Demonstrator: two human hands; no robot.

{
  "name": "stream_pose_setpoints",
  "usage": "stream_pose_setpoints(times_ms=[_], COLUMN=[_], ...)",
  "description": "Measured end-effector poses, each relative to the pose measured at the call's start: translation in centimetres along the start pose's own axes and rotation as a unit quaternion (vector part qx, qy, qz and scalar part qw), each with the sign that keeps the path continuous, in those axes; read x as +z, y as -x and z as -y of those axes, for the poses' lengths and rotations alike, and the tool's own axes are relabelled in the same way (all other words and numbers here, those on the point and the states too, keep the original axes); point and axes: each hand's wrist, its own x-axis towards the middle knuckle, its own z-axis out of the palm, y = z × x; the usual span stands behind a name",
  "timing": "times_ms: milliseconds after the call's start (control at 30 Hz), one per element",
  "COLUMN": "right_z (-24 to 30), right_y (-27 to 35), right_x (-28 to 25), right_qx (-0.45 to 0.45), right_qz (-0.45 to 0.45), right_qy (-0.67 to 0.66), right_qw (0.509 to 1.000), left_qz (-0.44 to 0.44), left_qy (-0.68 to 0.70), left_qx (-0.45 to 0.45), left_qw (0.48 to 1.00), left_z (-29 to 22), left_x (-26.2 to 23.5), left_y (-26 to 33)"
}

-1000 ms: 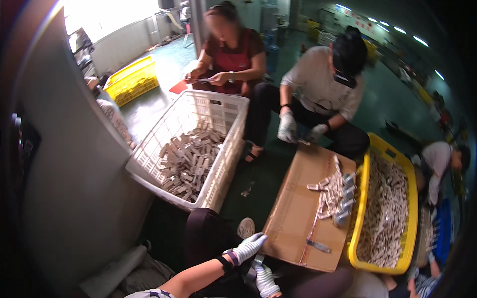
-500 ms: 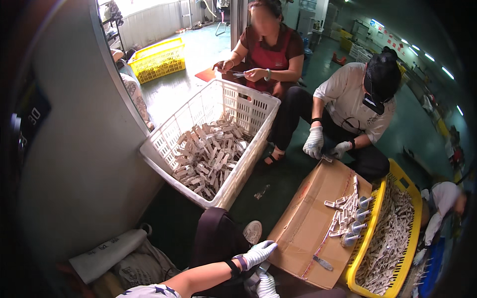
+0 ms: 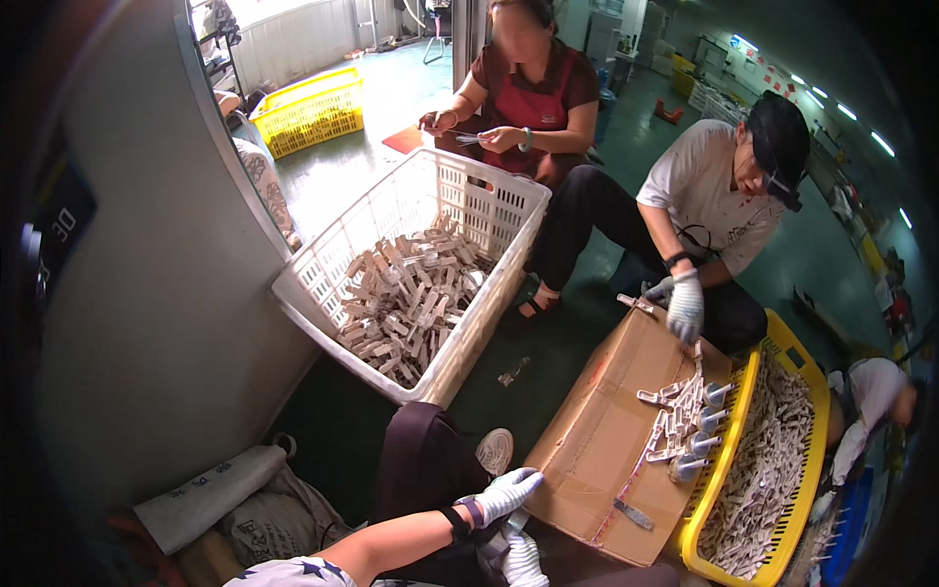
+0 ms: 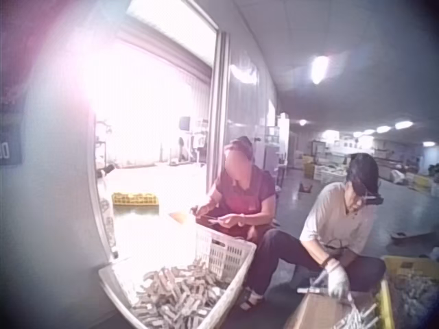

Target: Sorting and inspecting small metal components from crates and organizing them on cardboard surfaces in a manufacturing facility.

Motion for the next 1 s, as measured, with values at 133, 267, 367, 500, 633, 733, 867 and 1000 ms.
stream_pose_setpoints(times_ms=[133,267,367,500,633,733,867,1000], right_z=[1.1,1.5,1.9,-0.2,-0.1,0.1,-0.2,0.1], right_y=[1.1,1.3,1.3,1.0,1.1,1.4,0.9,0.9], right_x=[0.8,1.3,0.7,-0.3,-0.6,-0.8,-1.5,-1.4], right_qx=[-0.062,-0.014,0.009,-0.028,-0.036,-0.050,-0.010,0.008], right_qz=[0.012,-0.003,0.022,0.054,0.034,0.014,0.016,0.021], right_qy=[0.163,0.043,-0.050,0.124,0.168,0.130,0.107,0.113], right_qw=[0.985,0.999,0.998,0.990,0.985,0.990,0.994,0.993], left_qz=[-0.004,0.006,-0.010,-0.016,-0.033,-0.019,-0.024,-0.025], left_qy=[0.003,-0.020,-0.042,-0.059,0.005,0.001,-0.010,-0.006], left_qx=[-0.008,0.002,0.021,0.009,-0.019,-0.025,-0.008,-0.020], left_qw=[1.000,1.000,0.999,0.998,0.999,1.000,1.000,0.999], left_z=[-0.1,-0.4,-1.3,0.5,1.0,0.8,1.3,1.5], left_x=[-0.2,-0.1,0.7,-0.8,-0.1,0.7,0.9,0.5], left_y=[0.1,-0.1,-0.1,-0.1,-0.6,-1.2,-1.6,-1.8])
